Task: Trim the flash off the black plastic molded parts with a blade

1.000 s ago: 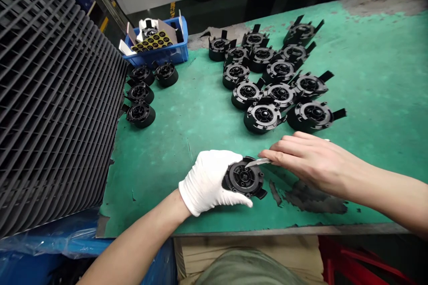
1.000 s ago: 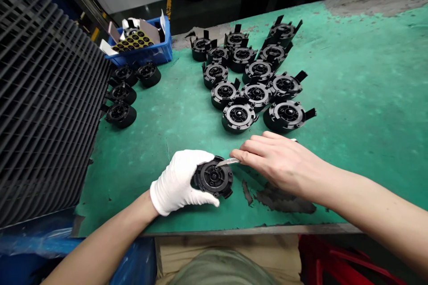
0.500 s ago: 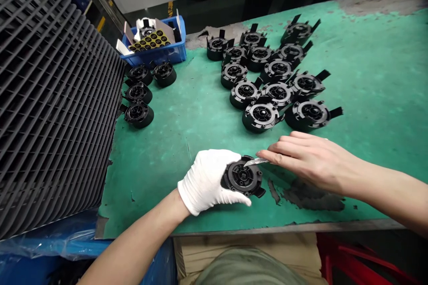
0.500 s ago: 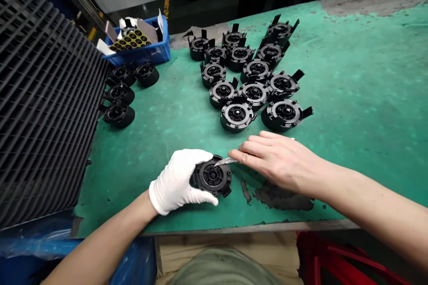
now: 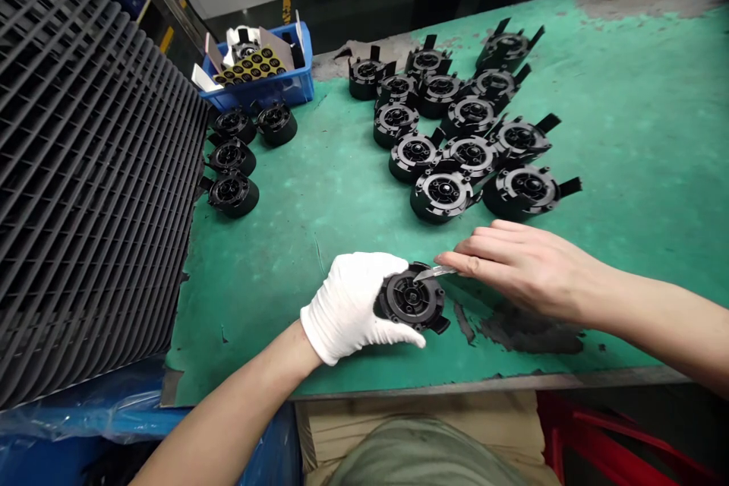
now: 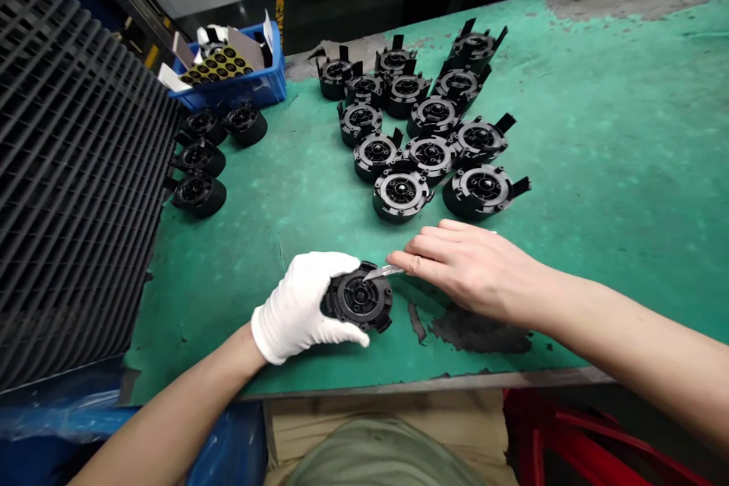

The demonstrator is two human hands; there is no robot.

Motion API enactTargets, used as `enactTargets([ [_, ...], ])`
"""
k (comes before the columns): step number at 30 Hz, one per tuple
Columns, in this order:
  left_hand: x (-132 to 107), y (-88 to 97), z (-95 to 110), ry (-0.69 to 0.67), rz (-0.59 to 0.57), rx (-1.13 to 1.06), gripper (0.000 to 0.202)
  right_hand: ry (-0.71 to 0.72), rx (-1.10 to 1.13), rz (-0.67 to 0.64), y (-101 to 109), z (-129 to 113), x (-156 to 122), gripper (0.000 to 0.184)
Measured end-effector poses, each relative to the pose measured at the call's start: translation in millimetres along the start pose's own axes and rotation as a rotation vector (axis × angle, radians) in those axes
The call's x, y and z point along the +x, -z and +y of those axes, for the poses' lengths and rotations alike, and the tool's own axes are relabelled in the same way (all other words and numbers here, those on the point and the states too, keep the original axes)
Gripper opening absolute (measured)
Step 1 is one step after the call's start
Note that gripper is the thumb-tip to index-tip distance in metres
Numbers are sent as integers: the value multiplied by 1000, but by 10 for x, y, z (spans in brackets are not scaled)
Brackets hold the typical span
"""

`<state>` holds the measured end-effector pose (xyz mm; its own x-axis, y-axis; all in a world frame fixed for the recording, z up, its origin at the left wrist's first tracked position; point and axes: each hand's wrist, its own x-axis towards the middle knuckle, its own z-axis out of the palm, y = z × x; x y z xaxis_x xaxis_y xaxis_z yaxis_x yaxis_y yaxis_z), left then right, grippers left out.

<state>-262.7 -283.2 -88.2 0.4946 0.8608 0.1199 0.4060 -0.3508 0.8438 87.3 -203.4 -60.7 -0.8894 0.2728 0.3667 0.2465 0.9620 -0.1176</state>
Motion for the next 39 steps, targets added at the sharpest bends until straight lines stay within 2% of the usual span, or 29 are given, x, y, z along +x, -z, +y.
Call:
enactTargets([
  [4, -8, -19, -24, -22, 13, -3, 109, -61, 28, 49, -98, -53, -65, 61],
  [8, -19, -31, -38, -27, 15, 2, 111, -109, 54, 49, -101, -95, -98, 66],
  [17, -2, 5, 0, -17, 3, 2, 109, -78, 33, 13, -54, -41, -30, 68],
  [25, -15, -12, -29, -32, -4, 36, 110, -57, 47, 28, -70, -45, -14, 57],
  [31, -4, -14, -26, -55, 13, 18, 105, -48, 49, -7, -24, -3, -9, 75],
  [39, -6, -2, -2, -32, 11, 18, 108, 29, -33, -29, 67, -3, 51, 78],
])
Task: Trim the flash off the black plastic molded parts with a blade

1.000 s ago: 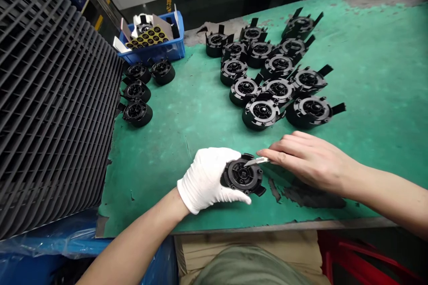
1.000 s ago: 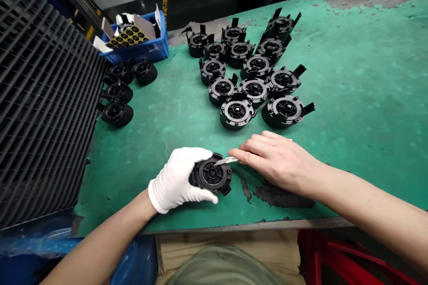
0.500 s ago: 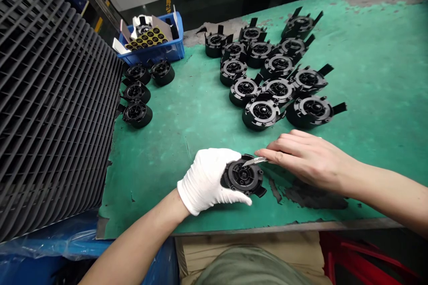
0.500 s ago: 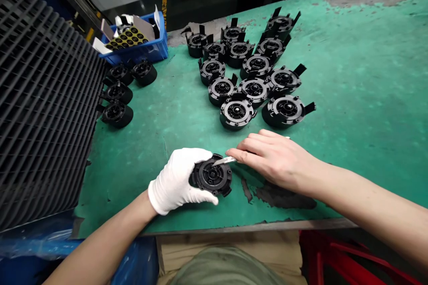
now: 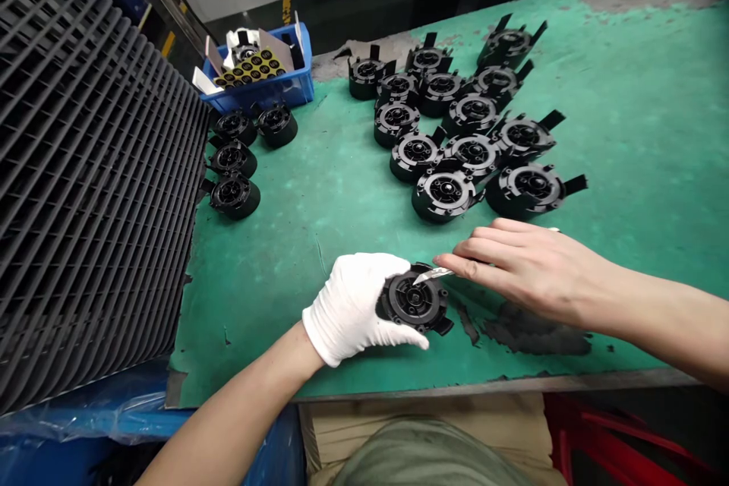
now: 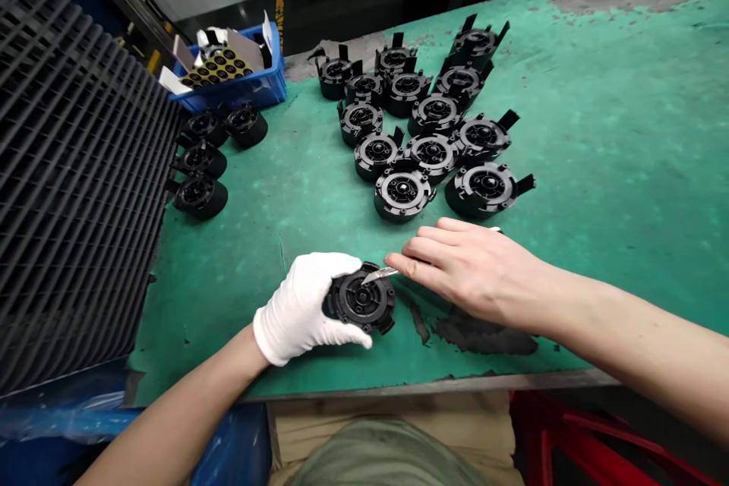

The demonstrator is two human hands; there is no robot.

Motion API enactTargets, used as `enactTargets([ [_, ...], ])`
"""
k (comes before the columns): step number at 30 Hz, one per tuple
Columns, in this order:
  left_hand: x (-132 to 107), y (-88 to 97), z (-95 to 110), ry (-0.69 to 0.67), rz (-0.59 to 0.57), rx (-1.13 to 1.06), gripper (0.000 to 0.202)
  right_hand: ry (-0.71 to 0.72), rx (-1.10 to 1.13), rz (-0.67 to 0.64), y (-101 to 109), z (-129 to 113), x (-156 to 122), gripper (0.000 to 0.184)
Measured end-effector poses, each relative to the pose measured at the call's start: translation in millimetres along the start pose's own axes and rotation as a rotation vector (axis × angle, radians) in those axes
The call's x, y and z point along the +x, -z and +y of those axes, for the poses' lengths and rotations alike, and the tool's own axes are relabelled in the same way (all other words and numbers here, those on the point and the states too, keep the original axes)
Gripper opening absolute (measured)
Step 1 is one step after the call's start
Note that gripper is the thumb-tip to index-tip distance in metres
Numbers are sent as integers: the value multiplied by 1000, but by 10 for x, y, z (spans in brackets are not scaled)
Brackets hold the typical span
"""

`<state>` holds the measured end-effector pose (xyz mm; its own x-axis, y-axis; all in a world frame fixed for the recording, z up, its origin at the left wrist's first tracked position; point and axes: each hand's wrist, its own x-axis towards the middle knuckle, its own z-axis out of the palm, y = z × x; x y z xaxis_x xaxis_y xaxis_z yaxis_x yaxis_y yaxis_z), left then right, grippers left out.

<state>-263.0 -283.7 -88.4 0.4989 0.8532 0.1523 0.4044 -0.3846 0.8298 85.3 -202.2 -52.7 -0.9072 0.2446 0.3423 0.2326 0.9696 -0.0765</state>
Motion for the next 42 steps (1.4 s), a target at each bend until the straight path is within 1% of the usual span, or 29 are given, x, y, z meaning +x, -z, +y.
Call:
enactTargets([
  [3, 0, -7, -8, 1, -5, 1, 107, 2, -37, -7, 28, -48, 25, 72],
  [7, 0, -16, -13, 32, -33, 7, 109, -27, -11, 1, 48, -150, 15, 62],
  [14, -4, -4, -7, 39, -40, -32, 105, -96, 27, 18, 9, -305, -81, 51],
  [16, -2, -2, -8, 39, -38, -29, 106, -142, 19, 32, 7, -349, -106, 53],
  [19, -1, -6, -14, 39, -35, -19, 110, -246, -19, 17, 1, -438, -149, 64],
  [21, -1, -12, -16, 35, -29, -17, 110, -289, -45, 12, -23, -503, -180, 67],
  [25, -3, -23, -17, 11, -6, -20, 108, -283, -77, 7, -92, -597, -225, 69],
  [27, -4, -27, -22, 3, -3, -21, 108, -293, -99, 16, -90, -621, -218, 69],
  [29, -5, -30, -29, 9, -6, -20, 108, -279, -119, 11, -42, -638, -180, 68],
  [33, 0, -33, -38, 21, -16, -15, 110, -212, -195, -68, 124, -685, -56, 64],
  [35, 4, -34, -37, 19, -21, -10, 110, -204, -223, -79, 177, -717, -9, 63],
  [38, 11, -32, -28, 15, -24, -7, 110, -199, -233, -84, 191, -761, 19, 64],
  [42, 13, -25, -17, 12, -33, -9, 109, -191, -278, -92, 178, -795, 32, 60],
])
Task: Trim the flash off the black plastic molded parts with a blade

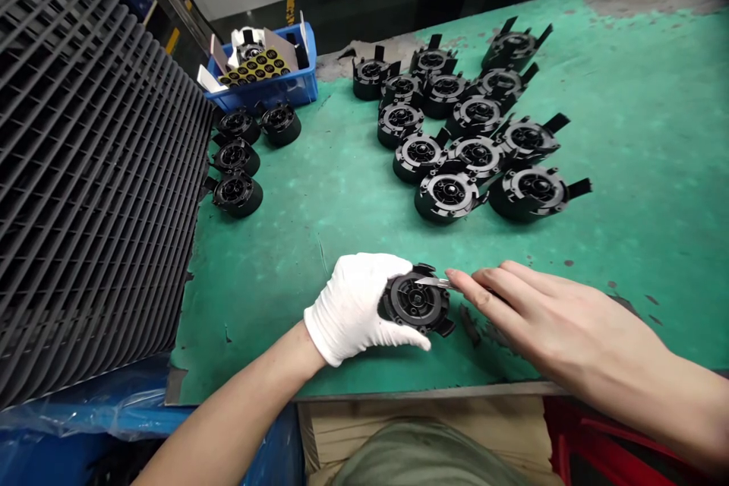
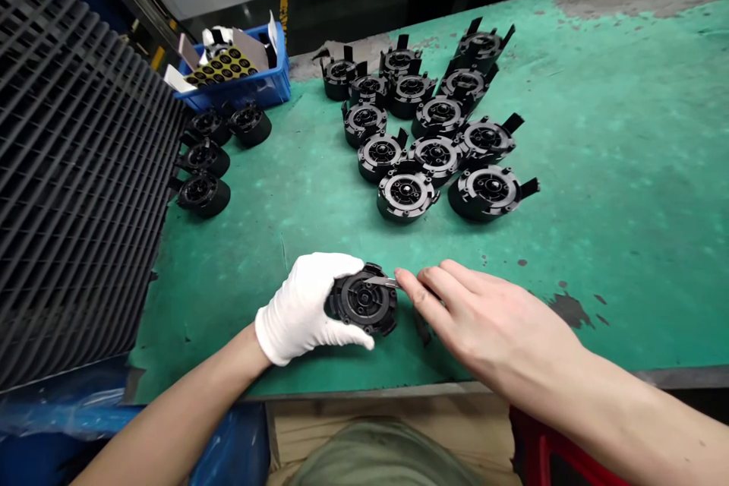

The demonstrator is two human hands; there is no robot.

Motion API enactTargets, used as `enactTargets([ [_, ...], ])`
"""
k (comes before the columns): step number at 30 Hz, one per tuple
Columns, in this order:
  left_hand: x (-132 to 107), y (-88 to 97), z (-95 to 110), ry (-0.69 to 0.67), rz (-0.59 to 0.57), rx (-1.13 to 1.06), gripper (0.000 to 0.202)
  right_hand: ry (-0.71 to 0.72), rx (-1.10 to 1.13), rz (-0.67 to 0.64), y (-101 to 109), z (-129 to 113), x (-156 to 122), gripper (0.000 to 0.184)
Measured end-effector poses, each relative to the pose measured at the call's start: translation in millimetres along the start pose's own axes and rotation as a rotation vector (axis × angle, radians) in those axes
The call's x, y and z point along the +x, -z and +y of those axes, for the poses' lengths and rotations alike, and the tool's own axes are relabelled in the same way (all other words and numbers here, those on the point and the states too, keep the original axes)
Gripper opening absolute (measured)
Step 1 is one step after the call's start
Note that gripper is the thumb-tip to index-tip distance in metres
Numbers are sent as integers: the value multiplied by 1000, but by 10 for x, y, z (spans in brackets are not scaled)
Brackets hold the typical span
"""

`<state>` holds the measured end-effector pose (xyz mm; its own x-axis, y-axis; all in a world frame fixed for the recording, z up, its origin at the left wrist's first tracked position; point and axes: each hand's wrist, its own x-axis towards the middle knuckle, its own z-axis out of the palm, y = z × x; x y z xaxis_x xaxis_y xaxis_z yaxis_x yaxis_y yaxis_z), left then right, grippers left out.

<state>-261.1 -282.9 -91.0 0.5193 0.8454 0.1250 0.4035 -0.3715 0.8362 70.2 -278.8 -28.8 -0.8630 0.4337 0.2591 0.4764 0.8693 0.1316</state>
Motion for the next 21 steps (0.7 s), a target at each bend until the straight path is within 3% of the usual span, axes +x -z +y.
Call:
enactTargets([
  [13, -5, 21, 18, 31, -21, -8, 108, 0, -186, -50, 155, -213, 76, 63],
  [21, -6, 31, 21, 10, -3, -20, 106, -14, -194, -52, 112, -236, 25, 67],
])
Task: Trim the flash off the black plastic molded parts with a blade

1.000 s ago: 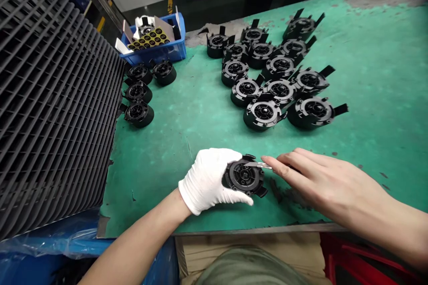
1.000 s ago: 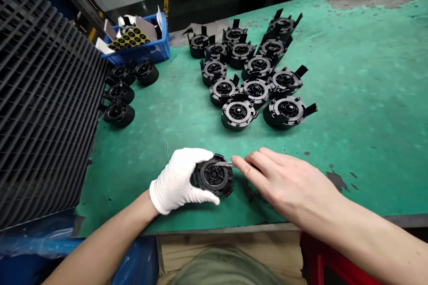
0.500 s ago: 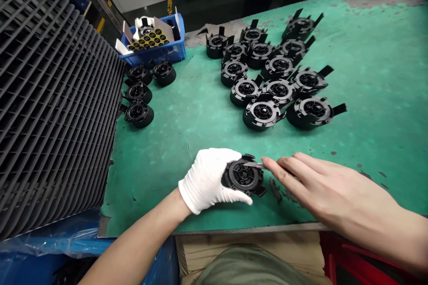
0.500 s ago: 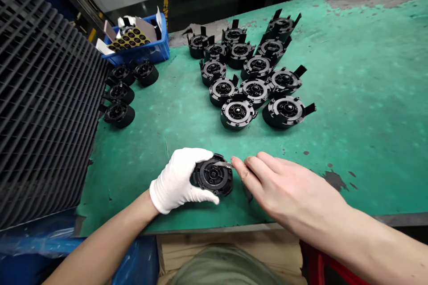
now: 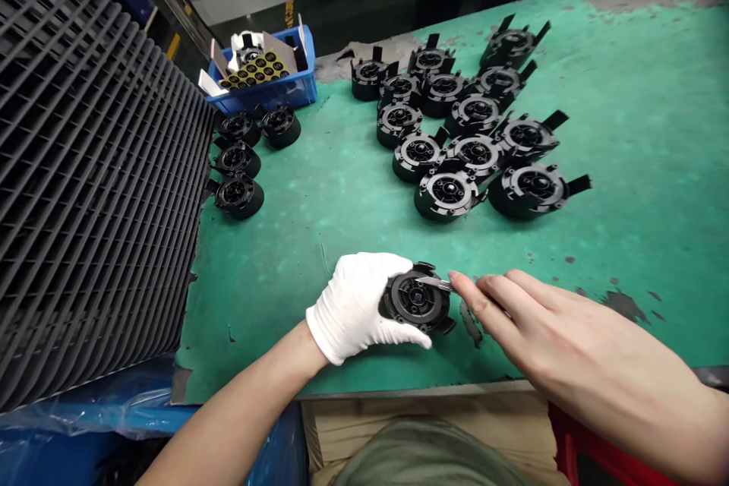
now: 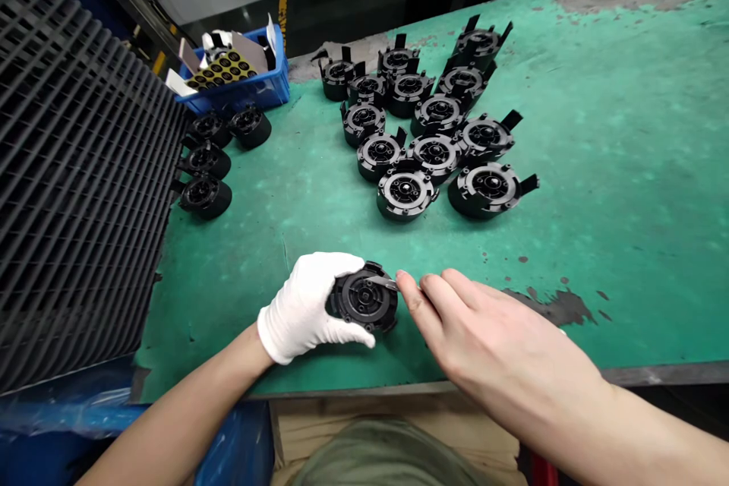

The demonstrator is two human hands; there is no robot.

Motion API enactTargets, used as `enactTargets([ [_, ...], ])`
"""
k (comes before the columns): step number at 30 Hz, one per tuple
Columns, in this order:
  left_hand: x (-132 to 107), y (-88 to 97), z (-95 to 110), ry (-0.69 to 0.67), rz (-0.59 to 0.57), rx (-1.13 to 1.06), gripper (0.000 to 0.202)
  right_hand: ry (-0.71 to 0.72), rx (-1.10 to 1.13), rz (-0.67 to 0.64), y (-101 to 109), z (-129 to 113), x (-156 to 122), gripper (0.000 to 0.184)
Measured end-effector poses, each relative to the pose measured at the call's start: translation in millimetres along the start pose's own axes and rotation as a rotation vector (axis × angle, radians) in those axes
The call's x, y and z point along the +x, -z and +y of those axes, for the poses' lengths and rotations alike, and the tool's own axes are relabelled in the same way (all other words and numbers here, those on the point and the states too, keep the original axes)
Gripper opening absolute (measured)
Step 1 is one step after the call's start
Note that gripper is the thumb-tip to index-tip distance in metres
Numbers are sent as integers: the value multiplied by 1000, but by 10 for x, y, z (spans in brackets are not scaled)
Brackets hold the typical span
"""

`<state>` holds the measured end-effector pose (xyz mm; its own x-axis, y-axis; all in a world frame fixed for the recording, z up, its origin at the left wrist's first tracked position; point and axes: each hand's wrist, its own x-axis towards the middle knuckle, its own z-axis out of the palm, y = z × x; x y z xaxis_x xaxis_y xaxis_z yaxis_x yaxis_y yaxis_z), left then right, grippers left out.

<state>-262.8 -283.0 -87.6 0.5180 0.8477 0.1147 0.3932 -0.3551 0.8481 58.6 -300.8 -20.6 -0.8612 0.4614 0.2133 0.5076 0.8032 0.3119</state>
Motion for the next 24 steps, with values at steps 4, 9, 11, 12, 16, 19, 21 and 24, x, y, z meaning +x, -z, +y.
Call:
enactTargets([
  [4, -16, -2, -25, -3, 1, 22, 110, 71, 84, 13, -123, 225, -13, 67],
  [9, -36, -23, -74, -11, 26, 90, 113, 241, 149, 28, -266, 639, 125, 65],
  [11, -39, -26, -81, 3, 22, 109, 111, 298, 158, 43, -302, 776, 212, 62],
  [12, -39, -25, -79, 7, 21, 117, 109, 327, 168, 47, -313, 833, 256, 61],
  [16, -28, -9, -51, 13, 0, 131, 101, 404, 219, 60, -325, 996, 401, 54],
  [19, -18, -1, -30, 18, -2, 111, 99, 423, 248, 68, -311, 1059, 423, 51],
  [21, -16, -2, -25, 16, 10, 93, 103, 399, 275, 78, -310, 1043, 362, 54],
  [24, -14, -3, -18, -8, 22, 48, 106, 242, 330, 61, -345, 886, 162, 66],
])
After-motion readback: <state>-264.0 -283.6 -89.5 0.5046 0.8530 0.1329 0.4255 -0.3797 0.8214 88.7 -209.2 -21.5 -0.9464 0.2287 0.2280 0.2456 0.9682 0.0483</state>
